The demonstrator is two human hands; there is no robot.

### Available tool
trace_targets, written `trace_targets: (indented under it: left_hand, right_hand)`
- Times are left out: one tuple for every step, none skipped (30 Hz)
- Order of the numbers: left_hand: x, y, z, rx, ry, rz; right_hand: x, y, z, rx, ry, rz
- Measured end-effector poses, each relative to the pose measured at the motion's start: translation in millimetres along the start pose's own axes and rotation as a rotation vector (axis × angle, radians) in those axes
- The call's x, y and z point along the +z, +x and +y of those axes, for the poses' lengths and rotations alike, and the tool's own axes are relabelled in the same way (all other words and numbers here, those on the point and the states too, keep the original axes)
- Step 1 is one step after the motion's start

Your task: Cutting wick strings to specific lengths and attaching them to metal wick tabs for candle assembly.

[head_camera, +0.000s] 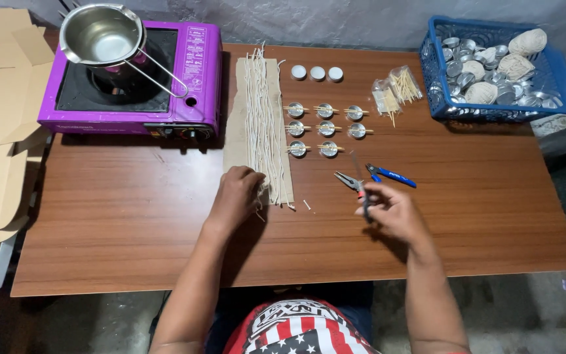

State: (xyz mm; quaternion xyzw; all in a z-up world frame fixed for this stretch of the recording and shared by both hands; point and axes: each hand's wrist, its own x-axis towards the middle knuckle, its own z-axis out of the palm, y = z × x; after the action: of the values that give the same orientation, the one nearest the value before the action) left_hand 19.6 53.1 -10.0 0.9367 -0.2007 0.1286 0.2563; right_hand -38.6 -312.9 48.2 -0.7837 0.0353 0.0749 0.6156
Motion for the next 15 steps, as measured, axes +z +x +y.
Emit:
trace_targets:
  left_hand:
    - [-2,-2,-5,-0.001,0.001,0.002]
    - [-4,-3,-9,-0.032,0.056,-0.03]
    - [-6,-4,-14,-0.061,0.11,-0.063]
    - [-11,-5,-6,-0.06,0.109,-0.061]
    - [-16,-5,2,-0.045,0.118,-0.047]
    - [-21,-6,10,-0.03,0.127,-0.032]
    - [-13,-5,12,-0.032,0.125,-0.029]
    - [-4,-3,13,0.072,0.079,-0.04]
    - [4,-2,15,0.177,0.033,-0.05]
    - [3,-2,24,0.175,0.032,-0.048]
    - [1,0,33,0.229,0.077,-0.076]
    - [-1,2,42,0.283,0.122,-0.105]
    - [1,1,42,0.283,0.121,-0.104]
    - [3,1,43,0.289,0.148,-0.135]
    - [4,0,44,0.295,0.175,-0.167]
  right_hand:
    - [-17,4,-6,-0.001,-0.001,-0.002]
    - [-34,9,-12,0.015,-0.171,0.141]
    - [-51,13,-18,0.031,-0.341,0.286]
    - [-60,14,-19,0.03,-0.342,0.287]
    - [-69,16,-21,0.045,-0.431,0.371]
    - [-79,19,-23,0.06,-0.52,0.457]
    - [-105,35,3,0.058,-0.522,0.456]
    - [-132,52,29,0.154,-0.595,0.476]
    - [-160,68,55,0.251,-0.668,0.494]
    - [-162,66,52,0.249,-0.671,0.494]
    - [-165,66,50,0.319,-0.711,0.51]
    - [-168,65,47,0.388,-0.75,0.526]
    - [-173,69,57,0.387,-0.751,0.527]
    - [-179,73,66,0.372,-0.75,0.572]
    - [-185,77,76,0.357,-0.747,0.617]
